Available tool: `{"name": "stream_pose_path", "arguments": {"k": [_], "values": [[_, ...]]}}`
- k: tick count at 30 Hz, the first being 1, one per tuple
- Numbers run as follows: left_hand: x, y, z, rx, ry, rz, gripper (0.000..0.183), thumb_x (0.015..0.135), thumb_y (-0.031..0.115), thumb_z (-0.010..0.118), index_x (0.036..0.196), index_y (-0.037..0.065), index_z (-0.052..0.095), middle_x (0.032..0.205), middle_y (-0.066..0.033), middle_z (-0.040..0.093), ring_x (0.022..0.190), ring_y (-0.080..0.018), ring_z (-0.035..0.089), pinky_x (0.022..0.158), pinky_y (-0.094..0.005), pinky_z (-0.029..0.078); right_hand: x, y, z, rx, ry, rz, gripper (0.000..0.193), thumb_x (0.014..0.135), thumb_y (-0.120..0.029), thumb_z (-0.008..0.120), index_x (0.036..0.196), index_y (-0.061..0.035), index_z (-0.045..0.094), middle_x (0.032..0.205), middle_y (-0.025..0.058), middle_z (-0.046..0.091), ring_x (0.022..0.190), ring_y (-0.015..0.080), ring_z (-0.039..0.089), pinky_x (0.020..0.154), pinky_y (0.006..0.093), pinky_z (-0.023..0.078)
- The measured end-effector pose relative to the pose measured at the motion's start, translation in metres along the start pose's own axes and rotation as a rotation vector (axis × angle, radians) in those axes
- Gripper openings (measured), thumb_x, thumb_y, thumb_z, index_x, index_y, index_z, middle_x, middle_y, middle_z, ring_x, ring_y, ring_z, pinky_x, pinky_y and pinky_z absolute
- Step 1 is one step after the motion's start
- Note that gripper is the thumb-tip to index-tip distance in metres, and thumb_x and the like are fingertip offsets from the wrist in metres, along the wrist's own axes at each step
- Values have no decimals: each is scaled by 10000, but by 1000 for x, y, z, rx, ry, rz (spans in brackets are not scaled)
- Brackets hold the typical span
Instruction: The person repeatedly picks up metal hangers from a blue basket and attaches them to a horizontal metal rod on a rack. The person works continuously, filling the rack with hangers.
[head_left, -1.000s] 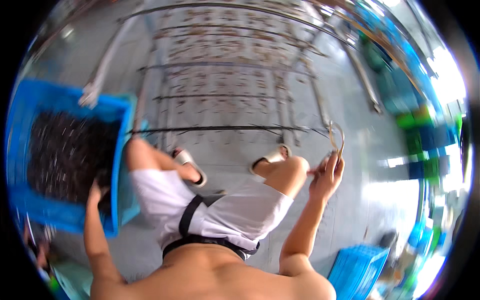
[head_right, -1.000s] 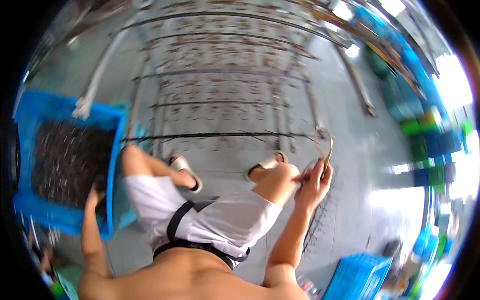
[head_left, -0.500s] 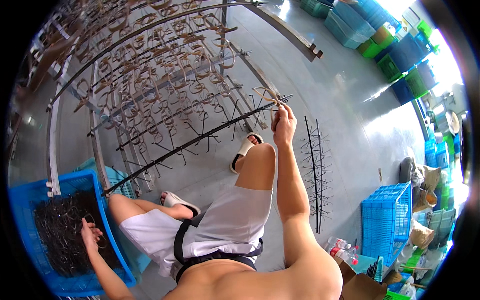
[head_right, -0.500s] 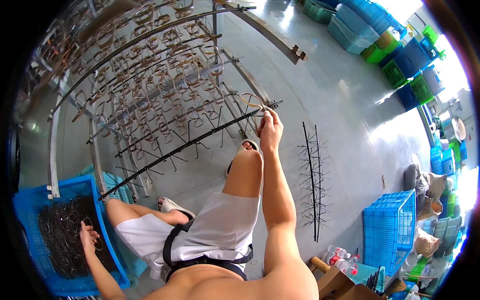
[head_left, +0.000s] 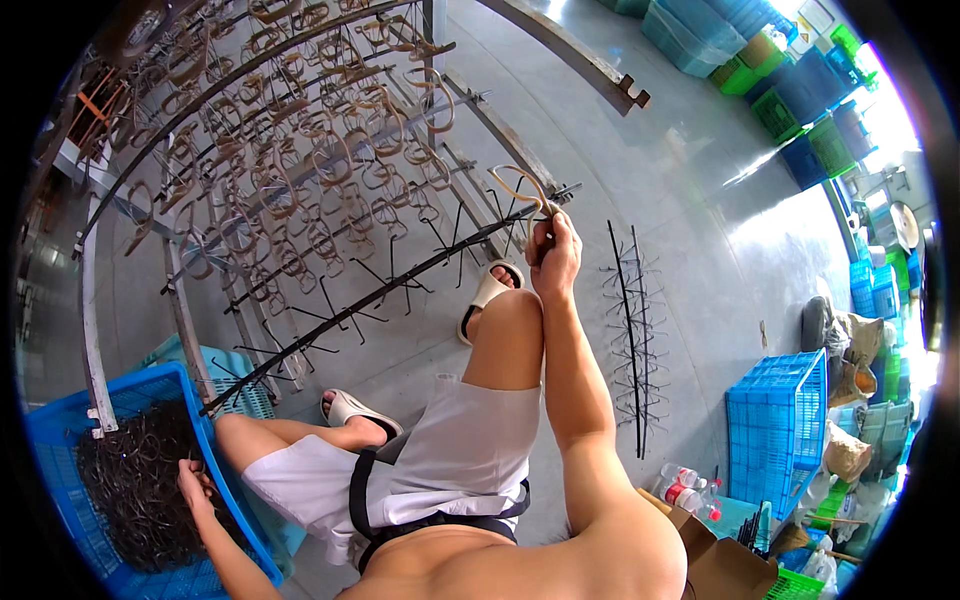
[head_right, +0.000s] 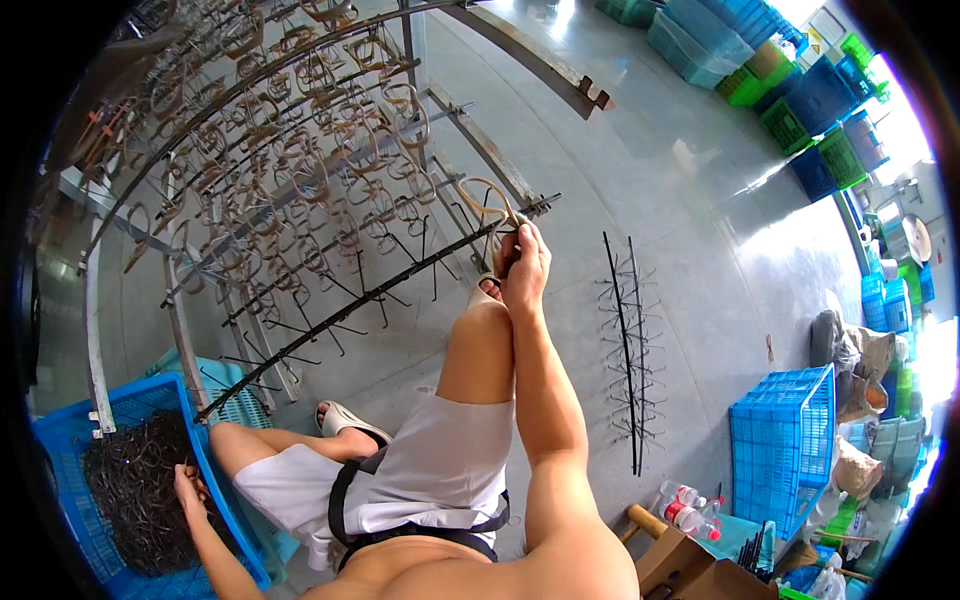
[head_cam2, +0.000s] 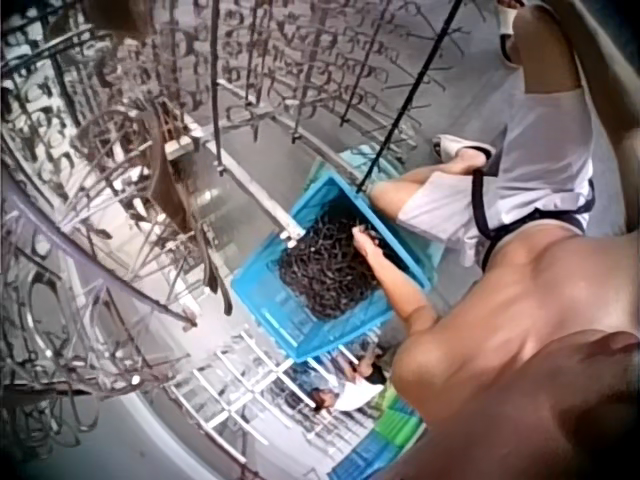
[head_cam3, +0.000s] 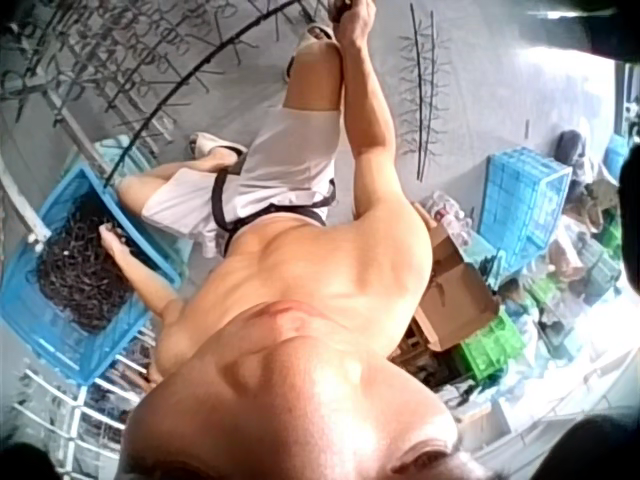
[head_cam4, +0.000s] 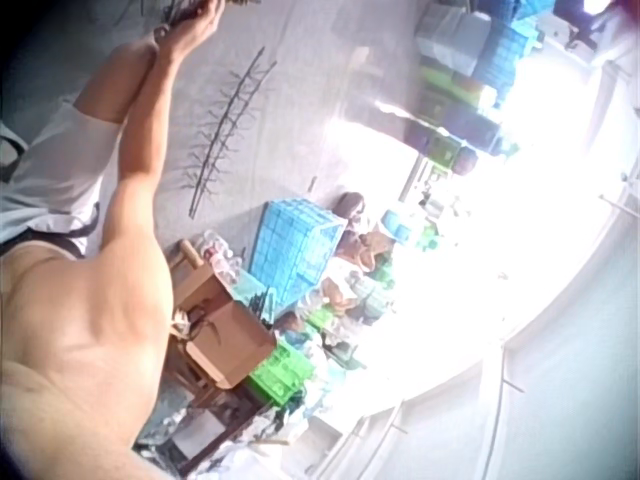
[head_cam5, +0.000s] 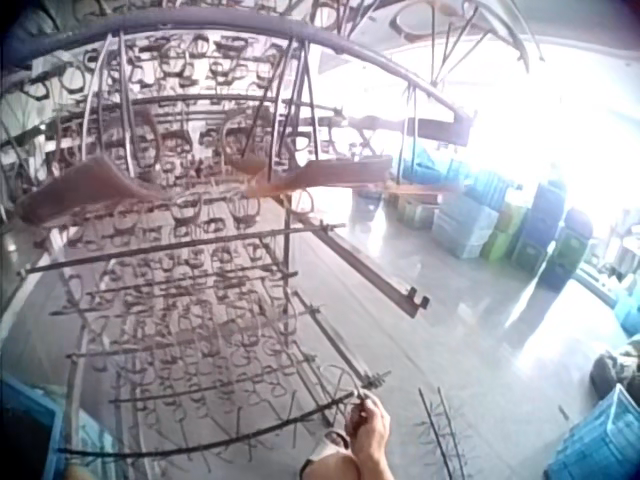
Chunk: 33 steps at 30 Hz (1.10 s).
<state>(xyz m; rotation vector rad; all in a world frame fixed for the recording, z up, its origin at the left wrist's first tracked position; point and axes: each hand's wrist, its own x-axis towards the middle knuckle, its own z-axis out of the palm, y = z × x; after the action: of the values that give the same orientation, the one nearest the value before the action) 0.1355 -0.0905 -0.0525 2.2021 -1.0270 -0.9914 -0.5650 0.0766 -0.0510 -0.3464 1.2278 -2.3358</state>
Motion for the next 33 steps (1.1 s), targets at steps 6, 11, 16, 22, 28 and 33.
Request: {"name": "stream_pose_path", "arguments": {"k": [6,11,16,22,28,33], "values": [[-4,5,-1,5,-53,22,282,826,335,483,894,83,589,551,10,475,441,-87,453,382,-199,279,-9,-9,4,-52,-143,85,232,960,-183,395,1089,-28,509,606,0,364,434,82,319,371,217,252],[-28,13,4,-72,-141,153,277,927,293,473,1090,98,581,556,29,476,450,-52,438,400,-182,274,-20,-4,20,-197,-174,81,309,981,-215,397,1231,-51,474,613,-12,399,460,63,319,387,192,254],[-32,5,9,-51,-50,243,326,927,362,490,1132,126,580,531,41,455,410,-41,383,382,-196,253,-21,-12,24,-368,-180,104,324,978,-234,411,1246,-68,479,605,-15,428,467,57,327,383,190,281],[-32,5,9,-105,-19,193,334,911,380,507,1132,144,592,517,48,423,404,-37,364,359,-196,226,-26,-10,32,-421,-175,123,324,972,-240,422,1257,-101,492,597,-24,410,472,51,348,377,197,311],[-24,0,14,-152,-25,193,303,906,361,518,1093,143,614,523,53,419,412,-32,354,361,-196,207,-31,-11,43,-443,-129,144,334,969,-238,428,1269,-97,471,597,-30,414,456,55,360,372,195,308],[-34,19,14,-453,135,301,219,894,225,530,1043,90,615,541,59,410,460,-14,340,419,-179,211,-34,-4,43,-168,-80,182,325,972,-221,417,1261,-79,462,583,-31,404,427,45,330,359,198,276]]}}
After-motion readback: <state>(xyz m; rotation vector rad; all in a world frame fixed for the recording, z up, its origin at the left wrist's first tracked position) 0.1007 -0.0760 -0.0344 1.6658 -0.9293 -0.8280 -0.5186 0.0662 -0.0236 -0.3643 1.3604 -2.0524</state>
